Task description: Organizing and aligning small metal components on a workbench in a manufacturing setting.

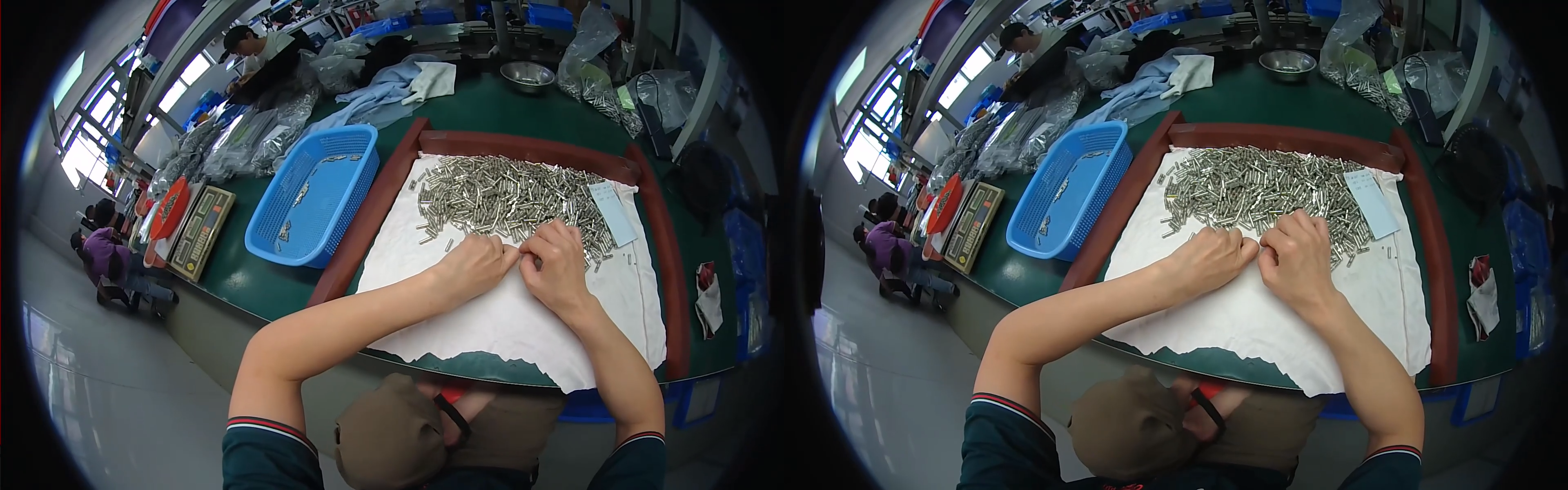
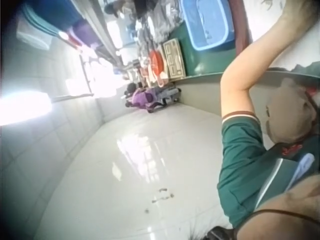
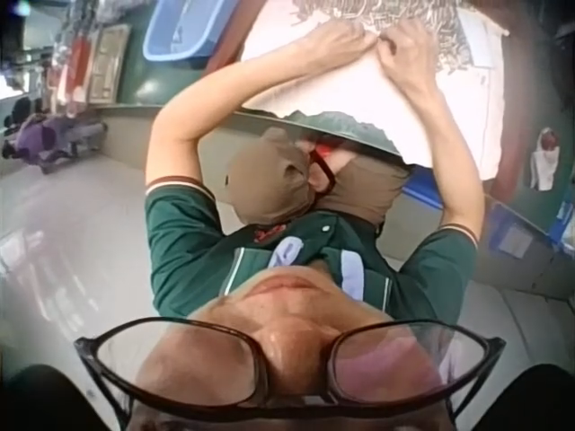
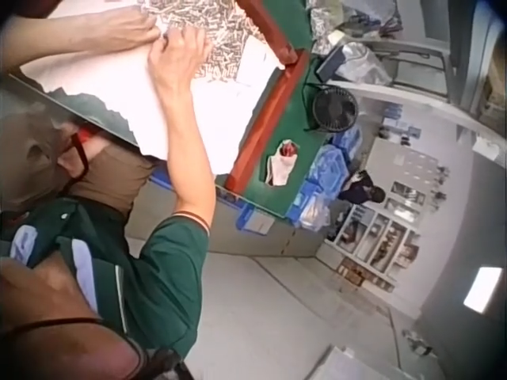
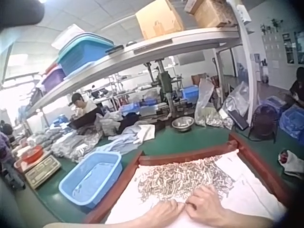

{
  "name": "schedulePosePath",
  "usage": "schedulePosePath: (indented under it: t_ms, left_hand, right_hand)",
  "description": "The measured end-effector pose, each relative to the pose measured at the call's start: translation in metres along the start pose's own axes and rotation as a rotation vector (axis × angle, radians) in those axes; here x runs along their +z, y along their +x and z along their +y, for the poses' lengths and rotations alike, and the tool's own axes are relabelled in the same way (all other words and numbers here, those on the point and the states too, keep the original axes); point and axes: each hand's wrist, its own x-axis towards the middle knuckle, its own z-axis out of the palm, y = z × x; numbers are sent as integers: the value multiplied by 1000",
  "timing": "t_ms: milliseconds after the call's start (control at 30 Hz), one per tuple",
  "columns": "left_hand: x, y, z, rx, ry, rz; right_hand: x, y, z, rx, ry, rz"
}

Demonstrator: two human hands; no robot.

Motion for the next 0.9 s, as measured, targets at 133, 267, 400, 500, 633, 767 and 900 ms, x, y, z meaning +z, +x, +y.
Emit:
schedulePosePath:
  t_ms: [133,267,400,500,633,767,900]
  left_hand:
    - [5,0,-4,-11,-133,24]
    - [6,-1,-11,-20,-188,4]
    - [7,0,-13,10,-159,38]
    - [10,-1,-15,26,-156,59]
    - [9,-3,-16,7,-219,57]
    - [3,-10,-22,-34,-294,31]
    - [-39,-34,-39,-157,-330,37]
  right_hand:
    - [1,-1,1,12,-4,-10]
    - [1,-1,1,11,6,-10]
    - [-1,-1,1,38,2,-55]
    - [-1,-2,2,37,1,-61]
    - [0,-2,4,46,6,-64]
    - [0,0,4,46,6,-53]
    - [-3,0,1,28,27,-47]
